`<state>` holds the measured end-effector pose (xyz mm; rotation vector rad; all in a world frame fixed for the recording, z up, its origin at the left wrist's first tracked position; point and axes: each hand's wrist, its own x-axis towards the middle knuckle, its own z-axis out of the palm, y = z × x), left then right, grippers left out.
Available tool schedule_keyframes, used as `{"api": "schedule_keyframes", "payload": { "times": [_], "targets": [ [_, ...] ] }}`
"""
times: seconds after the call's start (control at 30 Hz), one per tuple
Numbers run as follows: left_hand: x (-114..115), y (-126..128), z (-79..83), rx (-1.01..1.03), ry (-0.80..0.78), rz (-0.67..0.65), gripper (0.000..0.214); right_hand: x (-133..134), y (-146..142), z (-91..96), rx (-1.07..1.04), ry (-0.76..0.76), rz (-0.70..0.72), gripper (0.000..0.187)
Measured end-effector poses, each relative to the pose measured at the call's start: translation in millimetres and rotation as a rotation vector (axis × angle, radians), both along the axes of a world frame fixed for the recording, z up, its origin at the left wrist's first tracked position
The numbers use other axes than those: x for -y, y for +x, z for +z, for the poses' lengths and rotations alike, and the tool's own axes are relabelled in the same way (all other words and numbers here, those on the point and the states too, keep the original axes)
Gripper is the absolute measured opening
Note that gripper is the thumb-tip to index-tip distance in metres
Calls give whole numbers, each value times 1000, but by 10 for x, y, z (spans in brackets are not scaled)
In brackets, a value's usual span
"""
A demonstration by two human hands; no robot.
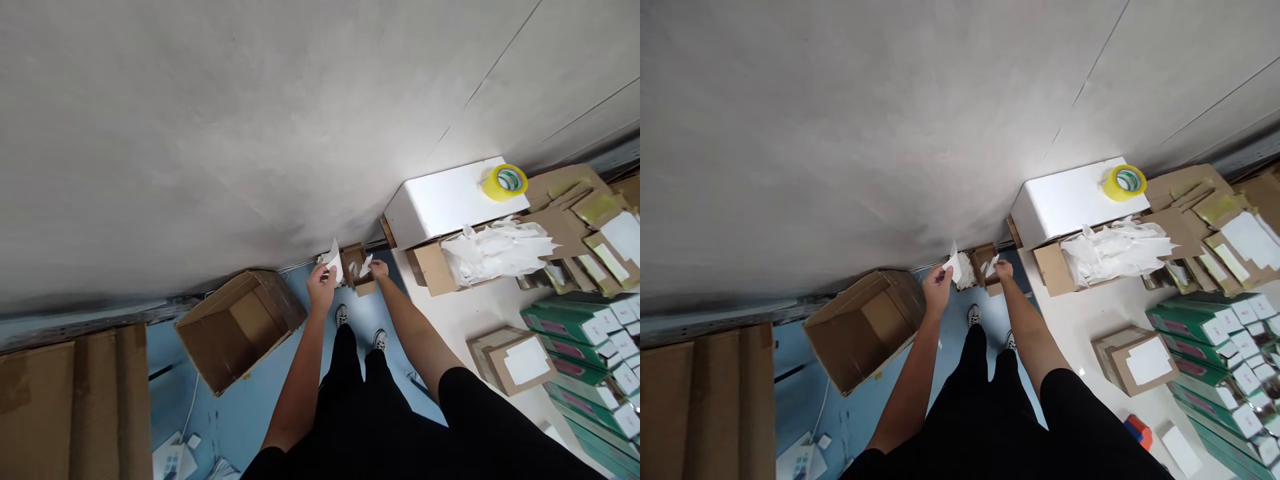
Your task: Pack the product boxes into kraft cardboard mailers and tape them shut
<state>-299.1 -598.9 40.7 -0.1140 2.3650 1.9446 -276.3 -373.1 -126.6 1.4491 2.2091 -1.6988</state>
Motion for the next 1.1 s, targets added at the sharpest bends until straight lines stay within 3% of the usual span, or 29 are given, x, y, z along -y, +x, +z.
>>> {"api": "schedule_keyframes", "payload": {
  "times": [0.13, 0.2, 0.3, 0.4, 0.53, 0.67, 0.83, 1.0, 1.1],
  "targets": [
    [-9, -93, -50, 3, 10, -57, 28, -131, -23, -12, 136, 24, -68, 10],
    [-30, -112, -53, 1, 15, -63, 27, -131, 15, 33, 138, 34, -88, 6],
    [-77, -97, -64, -8, 15, -71, 25, -44, 124, 159, 62, 31, -91, 16],
    [-157, -23, -85, -36, 15, -94, 23, 74, 286, 413, -132, 16, -73, 23],
    [-363, 171, -41, -98, -11, -131, 23, 150, 606, 1015, -373, 55, -69, 31],
    [-727, 506, 166, -227, -50, -241, 21, 95, 1038, 1735, -491, 115, -38, 28],
    [-1363, 1112, 481, -489, -79, -464, 12, -124, 1696, 2422, -603, -7, -49, 34],
    [-1993, 1774, 738, -760, -112, -606, 10, -466, 2474, 2779, -651, -46, -357, 38],
    [-2299, 2182, 865, -848, -78, -826, 21, -729, 2971, 2849, -711, -48, -605, 37]
  ]
}}
